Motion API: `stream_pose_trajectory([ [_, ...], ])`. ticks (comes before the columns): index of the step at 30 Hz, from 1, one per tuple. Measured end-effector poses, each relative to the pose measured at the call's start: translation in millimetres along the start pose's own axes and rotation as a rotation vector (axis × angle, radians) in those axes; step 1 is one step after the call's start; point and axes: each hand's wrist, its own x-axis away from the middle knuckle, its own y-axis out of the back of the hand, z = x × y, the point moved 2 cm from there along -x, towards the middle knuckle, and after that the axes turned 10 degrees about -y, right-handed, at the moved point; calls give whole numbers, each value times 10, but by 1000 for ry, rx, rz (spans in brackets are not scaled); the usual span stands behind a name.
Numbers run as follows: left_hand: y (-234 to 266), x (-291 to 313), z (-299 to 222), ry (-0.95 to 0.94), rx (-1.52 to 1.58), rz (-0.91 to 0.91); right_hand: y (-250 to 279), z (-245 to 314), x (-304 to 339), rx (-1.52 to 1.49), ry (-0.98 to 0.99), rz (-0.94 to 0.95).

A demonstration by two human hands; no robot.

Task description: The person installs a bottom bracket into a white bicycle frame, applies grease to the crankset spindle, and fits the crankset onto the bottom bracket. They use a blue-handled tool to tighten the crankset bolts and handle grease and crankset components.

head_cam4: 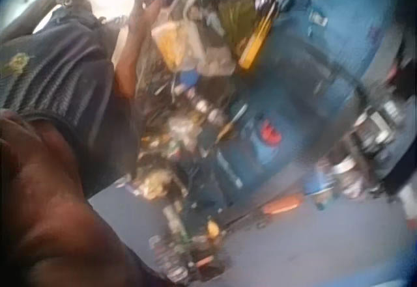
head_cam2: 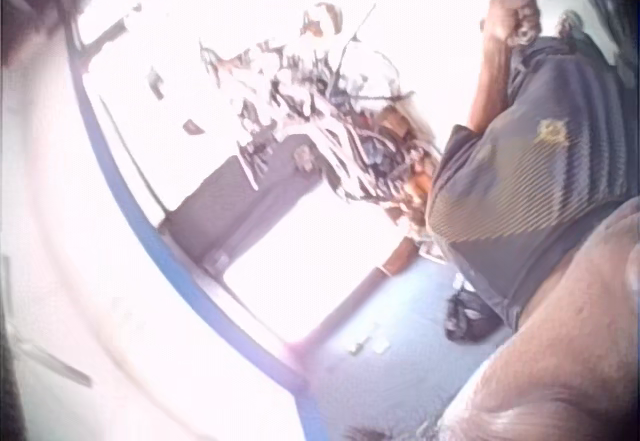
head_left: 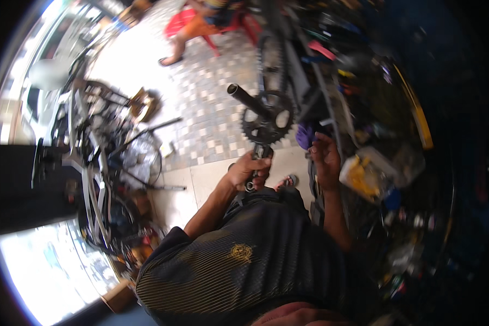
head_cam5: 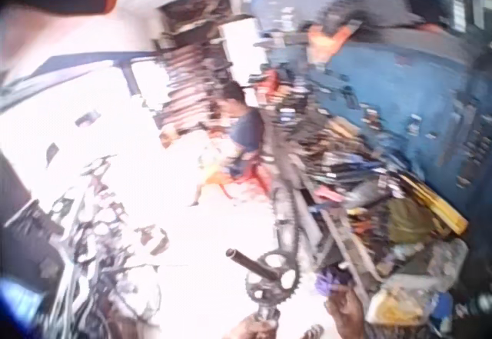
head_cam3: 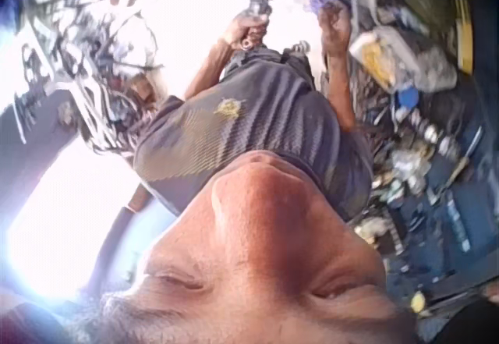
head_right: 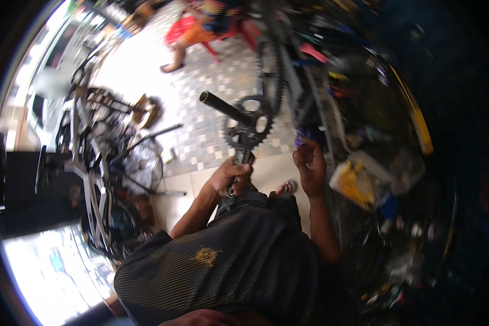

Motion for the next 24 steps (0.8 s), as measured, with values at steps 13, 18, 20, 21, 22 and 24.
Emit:
stream_pose_trajectory([
  [13,1470,1993,-686,-404,25,120,-3654,-126,-226,-400,-629,1153],
  [18,2181,2759,-837,-458,79,3,-4749,-477,-75,-249,-750,1320],
  [20,2419,3002,-837,-492,91,-51,-5136,-548,37,-143,-713,1337],
  [21,2517,3086,-847,-510,119,-58,-5314,-601,63,-98,-712,1324],
  [22,2620,3178,-838,-520,148,-55,-5467,-690,109,-46,-711,1337],
  [24,2839,3342,-841,-533,189,-73,-5761,-831,176,-6,-785,1365],
])
